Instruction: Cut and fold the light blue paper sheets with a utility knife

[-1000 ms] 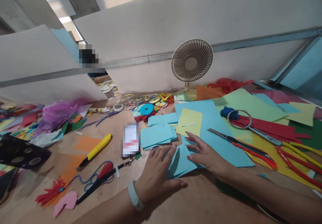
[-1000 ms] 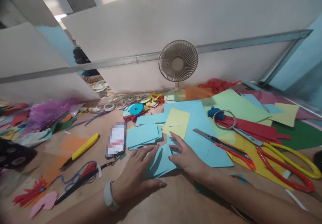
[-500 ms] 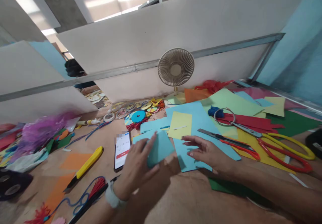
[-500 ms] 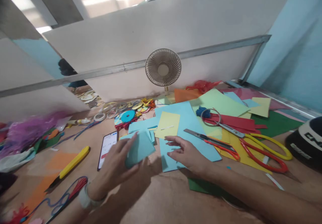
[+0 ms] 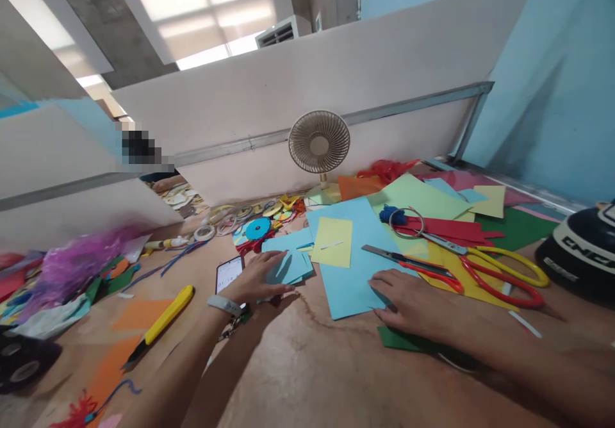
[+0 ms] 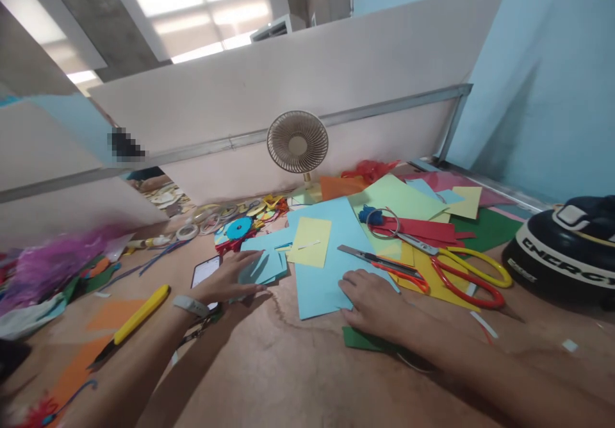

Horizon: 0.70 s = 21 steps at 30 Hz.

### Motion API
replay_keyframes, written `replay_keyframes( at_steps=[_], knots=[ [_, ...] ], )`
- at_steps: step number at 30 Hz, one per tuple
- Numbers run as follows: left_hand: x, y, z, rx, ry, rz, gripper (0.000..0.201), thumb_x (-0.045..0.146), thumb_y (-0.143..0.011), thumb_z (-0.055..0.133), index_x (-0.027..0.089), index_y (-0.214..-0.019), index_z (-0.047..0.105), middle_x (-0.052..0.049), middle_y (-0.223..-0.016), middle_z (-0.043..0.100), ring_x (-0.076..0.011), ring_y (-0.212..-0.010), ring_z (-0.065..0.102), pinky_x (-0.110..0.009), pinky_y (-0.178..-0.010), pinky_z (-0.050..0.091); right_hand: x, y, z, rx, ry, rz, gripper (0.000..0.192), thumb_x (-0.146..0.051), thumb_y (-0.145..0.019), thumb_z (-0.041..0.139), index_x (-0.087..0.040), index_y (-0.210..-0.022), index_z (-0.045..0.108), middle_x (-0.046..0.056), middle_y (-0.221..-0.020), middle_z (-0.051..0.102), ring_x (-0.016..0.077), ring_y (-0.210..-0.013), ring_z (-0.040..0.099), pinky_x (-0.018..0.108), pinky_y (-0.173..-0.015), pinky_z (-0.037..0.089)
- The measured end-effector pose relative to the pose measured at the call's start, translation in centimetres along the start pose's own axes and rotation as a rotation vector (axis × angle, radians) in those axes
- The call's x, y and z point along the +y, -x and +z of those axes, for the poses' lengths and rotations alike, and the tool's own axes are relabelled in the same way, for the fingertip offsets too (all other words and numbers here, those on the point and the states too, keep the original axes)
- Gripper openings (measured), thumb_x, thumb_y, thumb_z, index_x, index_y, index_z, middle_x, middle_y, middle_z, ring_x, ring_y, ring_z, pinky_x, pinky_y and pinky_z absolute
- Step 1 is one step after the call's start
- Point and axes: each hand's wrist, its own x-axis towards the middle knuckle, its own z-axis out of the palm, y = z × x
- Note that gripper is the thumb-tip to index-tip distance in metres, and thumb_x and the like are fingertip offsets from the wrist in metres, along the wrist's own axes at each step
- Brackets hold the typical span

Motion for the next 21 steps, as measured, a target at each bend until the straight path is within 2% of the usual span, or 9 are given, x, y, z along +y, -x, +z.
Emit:
replay_keyframes(
  at_steps=[3, 6, 11, 14, 16, 17, 18, 19, 21],
  knots=[
    [0.7, 0.3, -0.2, 0.039, -0.017, -0.022, 0.078, 0.062, -0.087, 0.062, 0.017, -0.149, 0.044, -0.019, -0.153, 0.040, -0.0393, -0.139, 0.038, -0.059, -0.112, 0.030, 1.0, -0.1, 0.8, 0.061, -0.027, -0.022, 0.025, -0.014, -0.086, 0.047, -0.017, -0.098, 0.069, 0.015, -0.102, 0.071, 0.0286, -0.093, 0.066, 0.042, -0.082, 0.053],
    [2.1, 0.4, -0.1, 0.088, 0.007, 0.012, 0.076, 0.057, -0.089, 0.064, 0.021, -0.151, 0.041, -0.018, -0.157, 0.034, -0.0368, -0.144, 0.031, -0.058, -0.116, 0.025, 1.8, -0.3, 1.0, 0.136, -0.130, 0.009, 0.026, -0.019, -0.089, 0.045, -0.020, -0.091, 0.071, 0.014, -0.097, 0.073, 0.0288, -0.090, 0.068, 0.044, -0.081, 0.053],
    [6.1, 0.0, 0.2, 0.100, 0.282, 0.186, 0.088, 0.048, -0.084, 0.075, 0.026, -0.156, 0.030, -0.015, -0.160, 0.028, -0.0315, -0.147, 0.029, -0.051, -0.116, 0.031, 0.8, -0.2, -1.7, 0.355, -0.569, 0.100, 0.024, -0.039, -0.088, 0.056, -0.028, -0.095, 0.075, 0.008, -0.105, 0.076, 0.0316, -0.103, 0.068, 0.049, -0.095, 0.051],
    [9.3, -0.6, 0.2, 0.126, 0.484, 0.322, 0.088, 0.051, -0.082, 0.076, 0.027, -0.155, 0.032, -0.012, -0.158, 0.035, -0.0285, -0.146, 0.033, -0.047, -0.116, 0.033, -0.6, 0.1, -3.4, 0.415, -0.823, 0.206, 0.028, -0.051, -0.084, 0.063, -0.030, -0.097, 0.078, 0.006, -0.113, 0.074, 0.0329, -0.113, 0.065, 0.048, -0.099, 0.049],
    [11.2, -1.0, 0.2, 0.180, 0.608, 0.353, 0.073, 0.055, -0.084, 0.071, 0.025, -0.146, 0.046, -0.012, -0.146, 0.051, -0.0277, -0.133, 0.049, -0.042, -0.109, 0.042, -1.4, 0.0, -3.7, 0.453, -0.992, 0.287, 0.035, -0.058, -0.078, 0.069, -0.029, -0.096, 0.078, 0.006, -0.111, 0.075, 0.0325, -0.107, 0.067, 0.046, -0.095, 0.053],
    [12.0, -1.1, 0.2, 0.195, 0.671, 0.331, 0.060, 0.054, -0.088, 0.068, 0.021, -0.136, 0.057, -0.012, -0.130, 0.063, -0.0254, -0.116, 0.061, -0.037, -0.098, 0.049, -1.7, -0.1, -3.7, 0.473, -1.084, 0.329, 0.038, -0.059, -0.074, 0.073, -0.029, -0.095, 0.078, 0.007, -0.107, 0.076, 0.0312, -0.101, 0.069, 0.045, -0.090, 0.056],
    [12.5, -1.3, 0.1, 0.216, 0.718, 0.288, 0.045, 0.054, -0.093, 0.060, 0.017, -0.117, 0.068, -0.010, -0.106, 0.071, -0.0217, -0.095, 0.066, -0.032, -0.085, 0.052, -1.9, -0.4, -3.5, 0.492, -1.174, 0.376, 0.040, -0.060, -0.070, 0.077, -0.028, -0.094, 0.078, 0.006, -0.102, 0.076, 0.0294, -0.094, 0.070, 0.043, -0.085, 0.058],
    [12.7, -1.4, 0.1, 0.215, 0.749, 0.244, 0.042, 0.053, -0.095, 0.056, 0.015, -0.102, 0.072, -0.007, -0.088, 0.071, -0.0181, -0.079, 0.065, -0.028, -0.074, 0.051, -2.0, -0.6, -3.3, 0.502, -1.261, 0.426, 0.041, -0.059, -0.066, 0.080, -0.028, -0.092, 0.077, 0.006, -0.095, 0.077, 0.0275, -0.087, 0.071, 0.040, -0.080, 0.059],
    [12.3, -1.8, -0.1, 0.212, 0.767, 0.163, 0.045, 0.053, -0.096, 0.054, 0.013, -0.085, 0.071, -0.003, -0.072, 0.065, -0.0139, -0.067, 0.058, -0.024, -0.064, 0.046, -1.8, -1.2, -2.7, 0.497, -1.404, 0.514, 0.042, -0.056, -0.060, 0.085, -0.027, -0.088, 0.076, 0.004, -0.085, 0.077, 0.0250, -0.080, 0.071, 0.037, -0.073, 0.060]
  ],
)
